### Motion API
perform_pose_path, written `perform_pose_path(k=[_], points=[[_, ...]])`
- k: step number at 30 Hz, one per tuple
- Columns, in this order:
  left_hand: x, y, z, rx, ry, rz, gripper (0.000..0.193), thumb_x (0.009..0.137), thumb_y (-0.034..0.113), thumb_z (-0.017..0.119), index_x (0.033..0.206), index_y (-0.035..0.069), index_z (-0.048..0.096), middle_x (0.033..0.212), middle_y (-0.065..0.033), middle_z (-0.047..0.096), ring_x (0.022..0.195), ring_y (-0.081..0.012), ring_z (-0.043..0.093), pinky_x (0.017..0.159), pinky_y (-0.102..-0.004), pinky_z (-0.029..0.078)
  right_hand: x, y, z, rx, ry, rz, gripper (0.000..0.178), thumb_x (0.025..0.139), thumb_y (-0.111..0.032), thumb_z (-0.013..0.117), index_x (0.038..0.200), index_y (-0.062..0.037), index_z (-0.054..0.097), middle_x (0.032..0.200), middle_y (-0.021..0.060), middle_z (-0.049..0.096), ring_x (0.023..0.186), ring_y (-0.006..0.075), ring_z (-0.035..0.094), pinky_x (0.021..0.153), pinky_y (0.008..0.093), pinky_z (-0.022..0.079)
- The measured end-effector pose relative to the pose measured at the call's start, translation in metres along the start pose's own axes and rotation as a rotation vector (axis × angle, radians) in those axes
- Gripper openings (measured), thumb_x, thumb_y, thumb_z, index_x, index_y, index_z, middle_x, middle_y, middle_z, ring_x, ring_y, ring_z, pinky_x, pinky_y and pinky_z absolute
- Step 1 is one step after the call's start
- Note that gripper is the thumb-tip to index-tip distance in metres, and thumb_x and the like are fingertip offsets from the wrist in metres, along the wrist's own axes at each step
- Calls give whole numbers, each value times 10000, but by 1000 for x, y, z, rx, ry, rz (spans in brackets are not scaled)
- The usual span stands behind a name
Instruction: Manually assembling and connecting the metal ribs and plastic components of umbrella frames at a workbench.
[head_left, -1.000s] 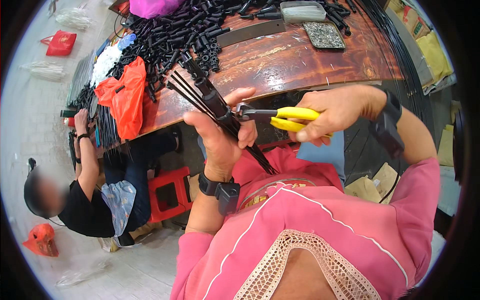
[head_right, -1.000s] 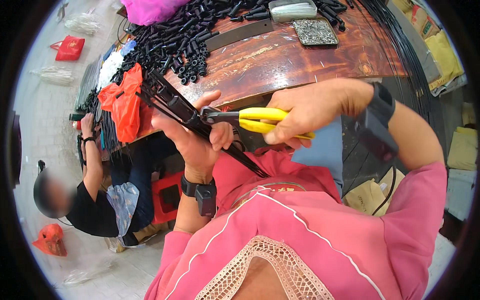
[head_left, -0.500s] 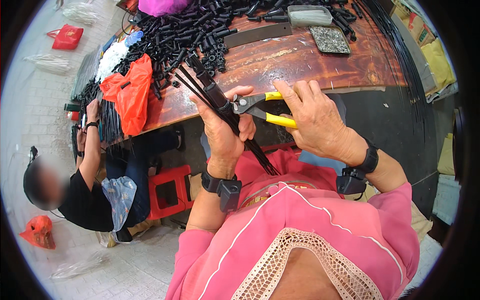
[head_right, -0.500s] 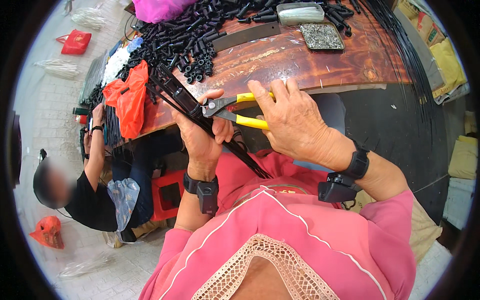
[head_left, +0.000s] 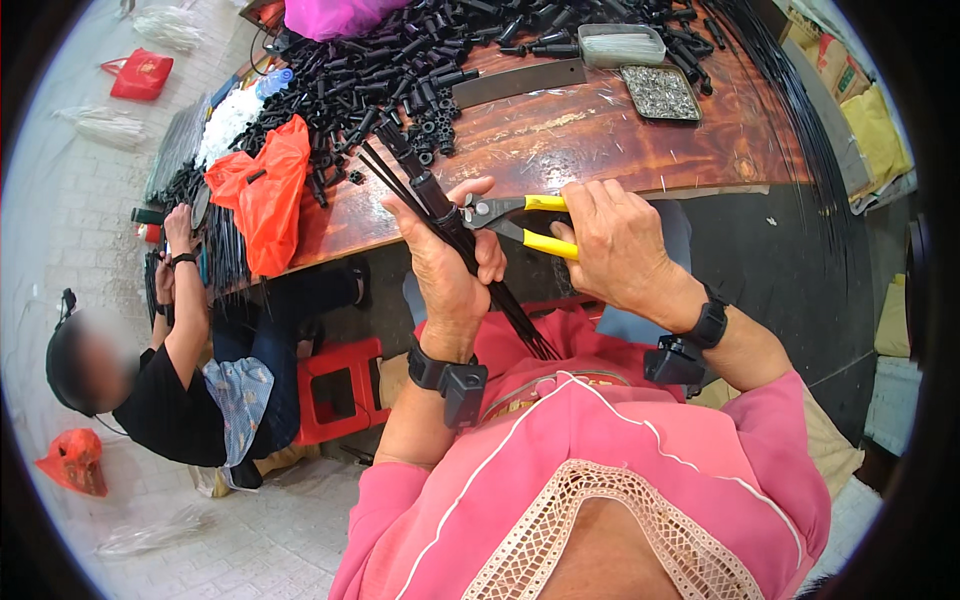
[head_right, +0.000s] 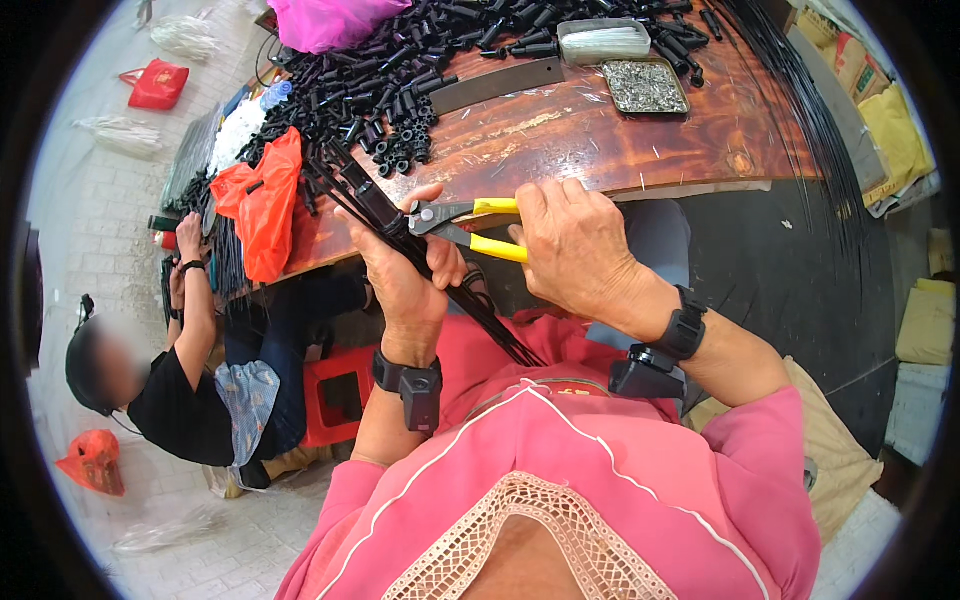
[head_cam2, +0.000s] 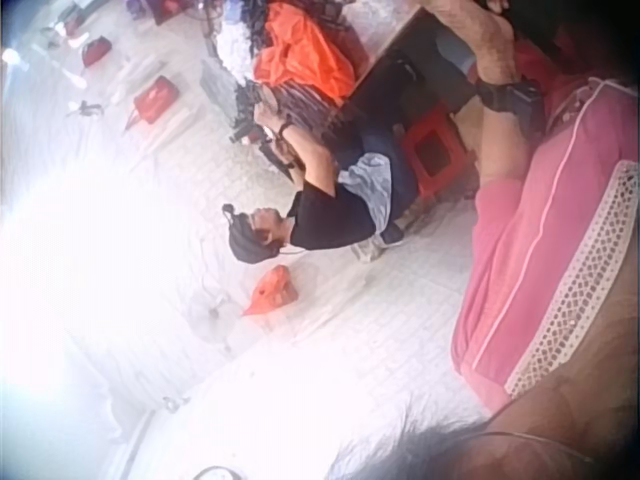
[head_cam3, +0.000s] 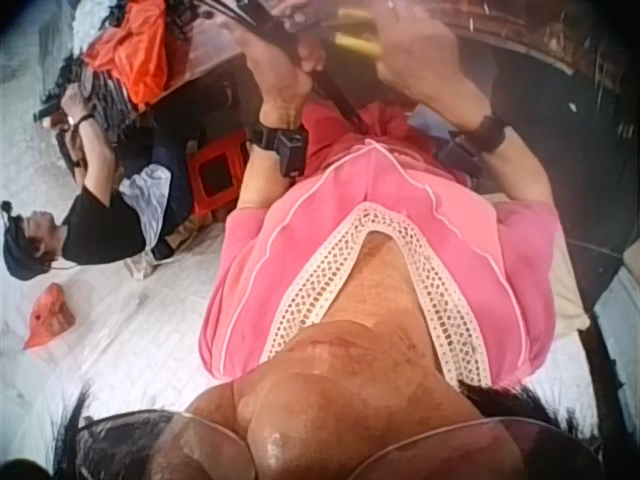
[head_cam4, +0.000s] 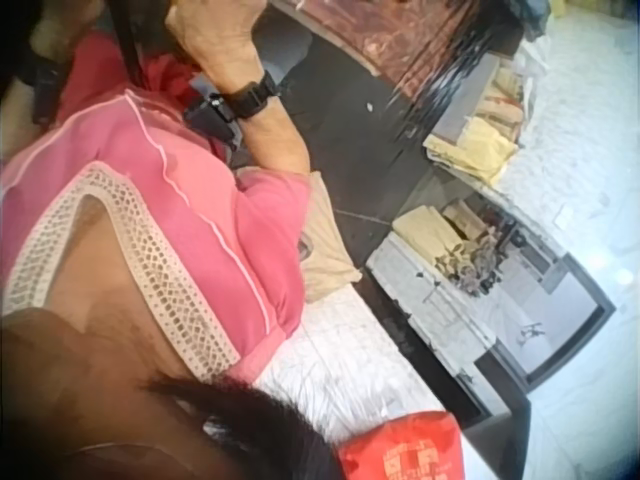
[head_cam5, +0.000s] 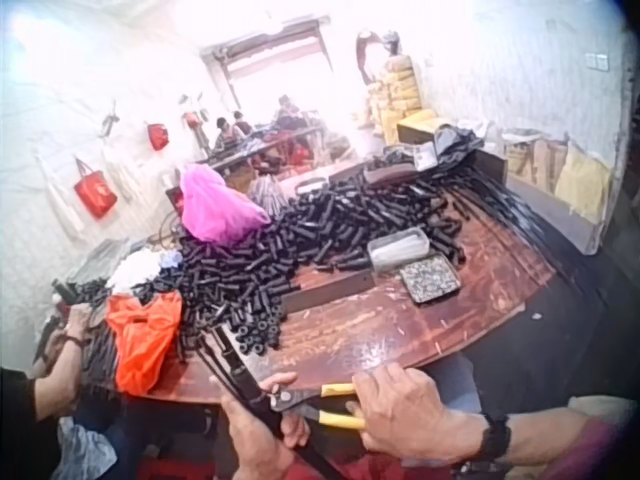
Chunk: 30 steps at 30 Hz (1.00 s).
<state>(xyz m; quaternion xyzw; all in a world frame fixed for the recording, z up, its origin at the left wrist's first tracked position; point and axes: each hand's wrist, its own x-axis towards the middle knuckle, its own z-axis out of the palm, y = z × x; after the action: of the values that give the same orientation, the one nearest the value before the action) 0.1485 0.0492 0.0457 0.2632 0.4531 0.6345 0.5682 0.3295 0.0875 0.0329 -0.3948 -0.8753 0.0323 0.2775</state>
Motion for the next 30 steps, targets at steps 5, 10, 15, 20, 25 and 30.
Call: perform_pose_path(k=[5, 10, 15, 20, 25, 30], points=[[3, -1, 0, -18, 33, 35, 982, 853, 833, 178, 1170, 12, 615, 471, 12, 397, 359, -93, 320, 381, -252, 314, -4, 0, 27, 139, 15, 78, 232, 762, -123, 686, 887, -27, 516, 731, 137, 572, 706, 333, 586, 625, 424, 470], [8, 0, -5, -25, -5, 51, 987, 864, 819, 185, 1207, -14, 589, 477, 10, 400, 361, -90, 317, 378, -252, 309, 1, 10, 3, 259, -11, 165, 211, 755, -125, 665, 897, -49, 529, 743, 161, 598, 700, 372, 603, 603, 462, 461], [11, -4, -6, -4, -45, 71, 992, 869, 812, 183, 1205, -35, 575, 475, 10, 396, 362, -92, 309, 377, -251, 307, 31, 95, -31, 96, 143, 146, 196, 763, -146, 640, 917, -48, 569, 777, 184, 622, 724, 401, 602, 633, 464, 451], [13, -6, -9, -16, -61, 33, 950, 910, 763, 140, 1153, -51, 566, 495, 1, 370, 374, -120, 323, 374, -285, 310, 60, 175, -49, 153, 5, 399, 187, 733, -90, 599, 905, -15, 599, 810, 222, 658, 778, 415, 641, 667, 473, 474], [11, -10, -10, -37, -83, 117, 842, 958, 699, 175, 1010, -35, 584, 488, -5, 368, 360, -123, 321, 368, -286, 310, 73, 206, -21, 70, -13, 457, 206, 687, -83, 633, 877, -4, 628, 777, 213, 651, 771, 371, 648, 673, 450, 479], [13, -10, -7, -34, -77, 126, 800, 975, 674, 183, 971, -21, 581, 488, -6, 373, 358, -122, 323, 364, -281, 318, 83, 198, -9, -57, -18, 413, 201, 708, -30, 587, 897, 22, 634, 872, 262, 652, 880, 444, 633, 756, 525, 483]])
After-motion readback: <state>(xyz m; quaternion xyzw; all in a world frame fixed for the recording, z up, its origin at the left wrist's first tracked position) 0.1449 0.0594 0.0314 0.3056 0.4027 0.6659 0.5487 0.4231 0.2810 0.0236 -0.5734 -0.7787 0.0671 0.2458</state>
